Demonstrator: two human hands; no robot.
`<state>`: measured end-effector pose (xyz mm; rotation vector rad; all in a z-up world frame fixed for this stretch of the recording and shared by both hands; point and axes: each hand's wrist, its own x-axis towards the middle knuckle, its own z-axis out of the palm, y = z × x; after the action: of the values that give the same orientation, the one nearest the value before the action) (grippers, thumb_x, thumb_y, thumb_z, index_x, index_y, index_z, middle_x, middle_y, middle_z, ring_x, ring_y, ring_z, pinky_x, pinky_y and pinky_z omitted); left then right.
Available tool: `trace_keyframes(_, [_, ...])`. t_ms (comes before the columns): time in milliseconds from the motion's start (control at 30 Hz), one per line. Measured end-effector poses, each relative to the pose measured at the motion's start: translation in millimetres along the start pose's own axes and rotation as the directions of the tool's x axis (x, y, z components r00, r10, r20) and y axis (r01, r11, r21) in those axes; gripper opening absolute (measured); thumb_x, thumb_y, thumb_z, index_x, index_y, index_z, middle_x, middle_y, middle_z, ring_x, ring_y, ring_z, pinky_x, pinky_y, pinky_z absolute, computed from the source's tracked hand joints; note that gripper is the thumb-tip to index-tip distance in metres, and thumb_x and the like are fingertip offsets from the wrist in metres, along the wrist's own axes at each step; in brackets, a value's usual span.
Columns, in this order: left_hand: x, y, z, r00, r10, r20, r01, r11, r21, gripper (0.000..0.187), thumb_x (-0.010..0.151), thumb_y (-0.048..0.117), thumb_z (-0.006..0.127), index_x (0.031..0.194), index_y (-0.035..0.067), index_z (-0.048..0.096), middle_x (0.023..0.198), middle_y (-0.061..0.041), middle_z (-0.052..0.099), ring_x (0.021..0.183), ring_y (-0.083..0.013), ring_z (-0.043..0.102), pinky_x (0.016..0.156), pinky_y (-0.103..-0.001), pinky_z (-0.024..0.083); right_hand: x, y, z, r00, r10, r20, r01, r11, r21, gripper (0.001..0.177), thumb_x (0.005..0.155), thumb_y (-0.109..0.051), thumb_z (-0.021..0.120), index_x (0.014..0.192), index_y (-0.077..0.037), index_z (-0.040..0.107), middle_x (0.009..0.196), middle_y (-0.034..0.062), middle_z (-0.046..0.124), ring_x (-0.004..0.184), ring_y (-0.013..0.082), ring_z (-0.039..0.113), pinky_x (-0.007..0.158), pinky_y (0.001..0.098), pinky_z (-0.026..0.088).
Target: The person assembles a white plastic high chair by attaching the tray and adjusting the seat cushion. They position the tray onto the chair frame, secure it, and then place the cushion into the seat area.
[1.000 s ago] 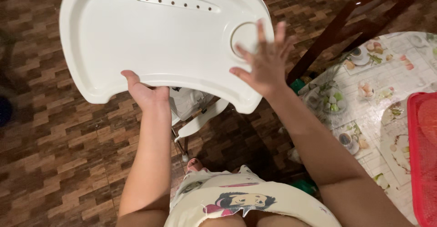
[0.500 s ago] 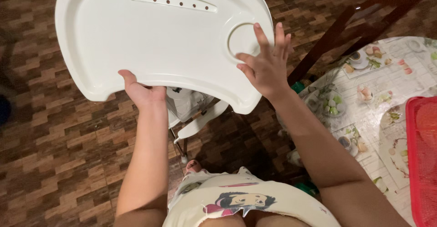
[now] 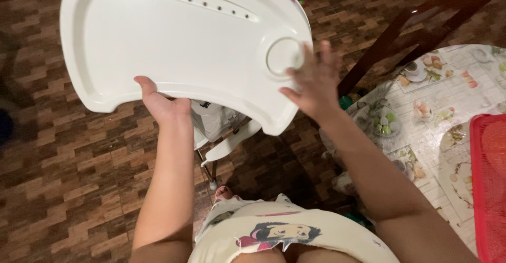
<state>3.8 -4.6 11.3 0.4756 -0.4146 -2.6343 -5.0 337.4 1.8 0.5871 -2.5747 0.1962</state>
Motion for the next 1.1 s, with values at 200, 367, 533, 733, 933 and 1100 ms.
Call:
trace_keyframes(200, [-10.8,-19.9,-6.5,0.993,-0.043,-0.111,0.057,0.99,0.132,0.064,0.101,0.041,0.047,0.152,0.007,0.031,0.15,-0.02,0.047,0.141,-0.0356,0.047,0.117,-0.054,0.042,-17.3,8.9,6.3,0.849,0.505,0.155,-0.455,0.55,0.7,0.102,0.082,-0.044,0.086,0.156,-0.011,0.024,0.16,0.0173,0.032,0.147,0.0346,0.039,0.122,0.0598,0.028])
trace_keyframes(367, [-22.4,-32.5,-12.6,0.986,-0.108,-0.13,0.142,0.945,0.294,0.065,0.1,0.038,0.05,0.154,0.006,0.029,0.153,-0.021,0.044,0.142,-0.036,0.046,0.117,-0.052,0.039,-21.8,15.7,-4.9,0.726,0.525,0.444,-0.668,0.384,0.637,0.099,0.084,-0.04,0.083,0.156,-0.001,0.028,0.153,0.0243,0.046,0.139,0.0346,0.052,0.112,0.0485,0.047])
trace_keyframes(533, [-46.9,-70.4,-18.6,0.941,-0.318,-0.113,0.325,0.766,0.555,0.071,0.098,0.031,0.058,0.154,0.004,0.024,0.156,-0.02,0.041,0.142,-0.0351,0.044,0.116,-0.053,0.042,-32.1,22.9,-11.1,0.818,0.466,0.337,-0.561,0.518,0.646,0.096,0.087,-0.03,0.088,0.154,0.004,0.027,0.149,0.0269,0.043,0.132,0.0371,0.051,0.103,0.0489,0.046])
trace_keyframes(733, [-49.5,-118.4,-18.9,0.839,-0.477,0.261,0.066,0.566,0.821,0.073,0.096,0.022,0.07,0.153,-0.004,0.032,0.147,-0.022,0.054,0.132,-0.0299,0.055,0.108,-0.039,0.049,-96.9,59.5,0.9,0.588,0.65,0.481,-0.64,0.01,0.769,0.068,0.078,-0.022,0.092,0.131,0.001,0.057,0.125,0.0143,0.069,0.112,0.0259,0.07,0.09,0.0406,0.063])
trace_keyframes(933, [-65.3,-197.8,-7.4,0.619,-0.697,0.363,-0.186,0.319,0.929,0.072,0.092,0.029,0.071,0.15,-0.001,0.041,0.14,-0.022,0.063,0.123,-0.0282,0.064,0.102,-0.037,0.054,-202.9,123.4,13.3,0.231,0.85,0.473,-0.62,-0.246,0.745,0.062,0.077,-0.015,0.085,0.131,0.002,0.061,0.12,0.0167,0.071,0.1,0.0297,0.072,0.087,0.0445,0.061])
trace_keyframes(1100, [-82.1,-239.3,-52.3,0.512,-0.736,0.444,-0.806,-0.232,0.545,0.088,0.084,0.052,0.078,0.145,-0.002,0.045,0.139,-0.03,0.053,0.125,-0.0465,0.053,0.102,-0.056,0.043,-270.0,173.7,-39.9,-0.024,0.853,0.521,-0.457,-0.473,0.754,0.062,0.083,-0.011,0.078,0.138,0.001,0.051,0.119,0.0199,0.069,0.104,0.0343,0.07,0.091,0.0463,0.059])
